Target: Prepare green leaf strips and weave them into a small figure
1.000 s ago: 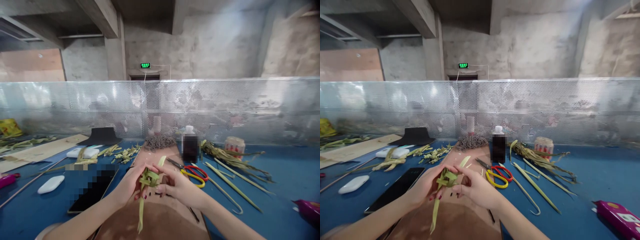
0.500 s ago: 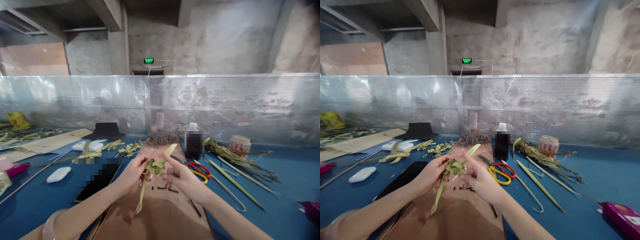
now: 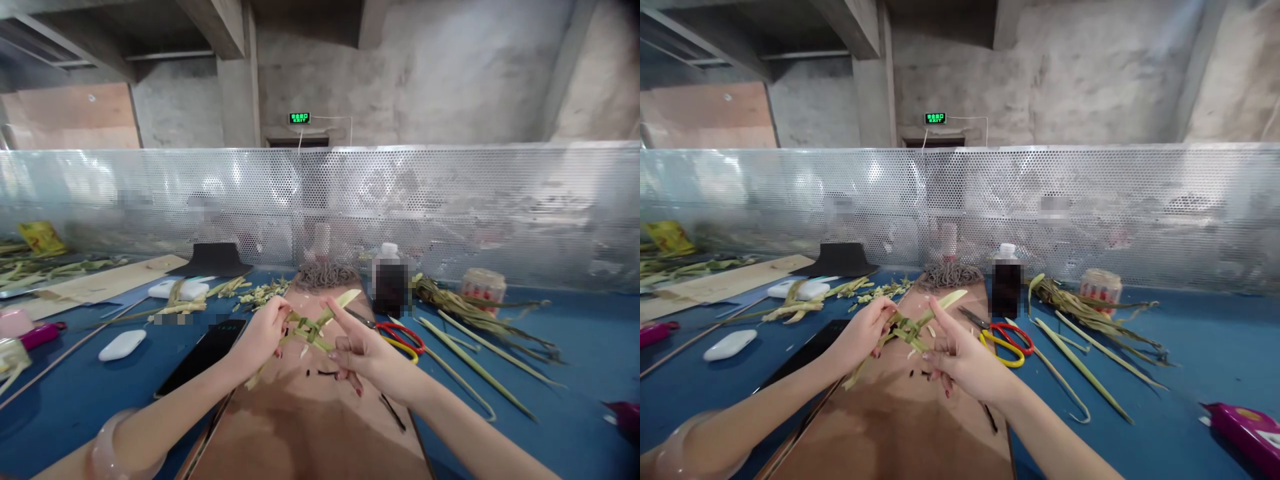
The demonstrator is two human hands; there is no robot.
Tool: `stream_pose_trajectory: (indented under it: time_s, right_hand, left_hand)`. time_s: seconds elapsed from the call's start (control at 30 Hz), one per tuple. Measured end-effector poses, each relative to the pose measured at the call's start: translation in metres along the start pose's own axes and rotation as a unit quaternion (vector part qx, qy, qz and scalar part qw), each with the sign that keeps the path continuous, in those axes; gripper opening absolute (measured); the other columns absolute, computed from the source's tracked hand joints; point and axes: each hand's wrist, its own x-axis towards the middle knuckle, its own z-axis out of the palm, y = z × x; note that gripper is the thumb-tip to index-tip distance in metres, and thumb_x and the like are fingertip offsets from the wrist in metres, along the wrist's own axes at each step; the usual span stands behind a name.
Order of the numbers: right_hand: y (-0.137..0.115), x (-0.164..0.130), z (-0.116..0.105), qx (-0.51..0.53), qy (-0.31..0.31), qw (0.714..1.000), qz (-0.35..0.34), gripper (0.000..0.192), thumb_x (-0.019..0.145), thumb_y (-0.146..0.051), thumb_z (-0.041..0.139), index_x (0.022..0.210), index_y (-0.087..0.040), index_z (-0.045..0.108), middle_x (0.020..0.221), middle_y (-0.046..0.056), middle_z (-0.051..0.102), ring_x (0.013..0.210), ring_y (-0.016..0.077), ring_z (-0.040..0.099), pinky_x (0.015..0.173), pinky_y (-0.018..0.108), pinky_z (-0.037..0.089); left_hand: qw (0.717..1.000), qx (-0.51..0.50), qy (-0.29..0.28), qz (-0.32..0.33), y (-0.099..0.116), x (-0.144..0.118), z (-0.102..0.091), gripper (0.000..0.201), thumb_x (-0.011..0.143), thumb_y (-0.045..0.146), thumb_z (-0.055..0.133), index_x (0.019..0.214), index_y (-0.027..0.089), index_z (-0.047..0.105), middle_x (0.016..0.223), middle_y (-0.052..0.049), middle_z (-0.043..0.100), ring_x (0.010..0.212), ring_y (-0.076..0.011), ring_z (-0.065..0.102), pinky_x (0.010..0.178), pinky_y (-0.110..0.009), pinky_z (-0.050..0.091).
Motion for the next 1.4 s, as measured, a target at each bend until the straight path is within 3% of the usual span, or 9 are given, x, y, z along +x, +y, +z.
stream_pose_trajectory:
  time_s: [0.47,0.6,0.73,0.83,0.97,1.1,1.2,1.3,1.4]
  right_hand:
    - [-0.019,-0.005,-0.008,-0.016,-0.012,0.999,0.032,0.09,0.076,-0.009,0.051,0.146,-0.03,-0.001,0.057,-0.01,0.047,0.043,0.0072,0.046,0.035,0.015,0.042]
    - [-0.015,-0.004,-0.018,-0.057,-0.032,0.997,0.027,0.088,0.08,-0.014,0.053,0.146,-0.029,-0.003,0.059,-0.01,0.049,0.047,0.0084,0.052,0.045,0.021,0.049]
    - [-0.005,-0.001,-0.019,-0.179,-0.004,0.984,-0.008,0.076,0.083,-0.024,0.057,0.146,-0.024,0.014,0.074,-0.003,0.06,0.069,0.0122,0.058,0.069,0.03,0.051]
    - [0.002,0.002,-0.004,-0.224,0.059,0.973,-0.014,0.073,0.08,-0.031,0.062,0.142,-0.021,0.027,0.077,-0.001,0.06,0.069,0.0129,0.056,0.068,0.031,0.049]
    - [0.006,0.006,0.015,-0.157,0.121,0.98,-0.009,0.075,0.075,-0.027,0.066,0.141,-0.018,0.03,0.066,-0.004,0.056,0.063,0.0141,0.057,0.064,0.031,0.05]
    - [0.003,0.006,0.012,-0.013,0.099,0.995,0.011,0.068,0.077,-0.023,0.063,0.138,-0.017,0.034,0.07,-0.002,0.06,0.062,0.0141,0.059,0.063,0.031,0.051]
    - [0.001,0.006,0.006,0.103,0.099,0.989,0.039,0.068,0.074,-0.019,0.066,0.136,-0.015,0.037,0.082,0.002,0.062,0.058,0.0105,0.056,0.057,0.026,0.049]
    - [0.001,0.006,0.005,0.143,0.092,0.984,0.052,0.065,0.074,-0.019,0.067,0.133,-0.013,0.04,0.076,0.001,0.06,0.057,0.01,0.055,0.053,0.022,0.046]
    - [0.001,0.005,0.008,0.154,0.081,0.983,0.058,0.061,0.075,-0.019,0.067,0.131,-0.014,0.043,0.078,0.001,0.059,0.057,0.0087,0.054,0.053,0.021,0.045]
  left_hand:
    - [0.998,0.059,-0.019,-0.017,0.007,0.011,-0.018,0.023,0.088,0.039,0.038,0.074,0.021,0.043,0.05,0.008,0.036,0.029,-0.0086,0.034,0.031,-0.02,0.029]
    - [0.998,0.046,-0.014,-0.038,0.005,0.009,-0.014,0.021,0.087,0.039,0.041,0.077,0.021,0.045,0.051,0.007,0.039,0.028,-0.0077,0.034,0.031,-0.019,0.029]
    - [0.996,0.036,-0.022,-0.073,0.005,0.003,-0.004,0.02,0.087,0.038,0.04,0.081,0.02,0.046,0.055,0.006,0.044,0.027,-0.0071,0.035,0.03,-0.019,0.031]
    - [0.996,0.023,-0.038,-0.077,0.008,-0.004,0.006,0.018,0.088,0.036,0.038,0.082,0.02,0.045,0.061,0.005,0.046,0.033,-0.0071,0.039,0.032,-0.019,0.034]
    - [0.996,-0.022,-0.054,-0.071,0.01,-0.012,0.013,0.019,0.09,0.036,0.035,0.093,0.021,0.044,0.071,0.003,0.051,0.036,-0.0071,0.04,0.034,-0.02,0.037]
    - [0.997,-0.068,-0.046,0.002,0.011,-0.014,0.013,0.03,0.089,0.042,0.038,0.112,0.022,0.038,0.089,-0.002,0.057,0.046,-0.009,0.05,0.044,-0.022,0.041]
    - [0.995,-0.055,-0.036,0.074,0.014,-0.017,0.013,0.026,0.088,0.04,0.045,0.104,0.02,0.043,0.105,-0.006,0.055,0.059,-0.0089,0.053,0.056,-0.023,0.044]
    - [0.99,-0.041,-0.106,0.083,0.019,-0.02,0.013,0.023,0.087,0.041,0.046,0.087,0.018,0.049,0.101,-0.005,0.056,0.056,-0.008,0.05,0.056,-0.024,0.043]
    - [0.984,-0.019,-0.148,0.1,0.021,-0.022,0.013,0.029,0.085,0.04,0.048,0.067,0.017,0.05,0.098,-0.005,0.056,0.065,-0.0116,0.054,0.061,-0.025,0.045]
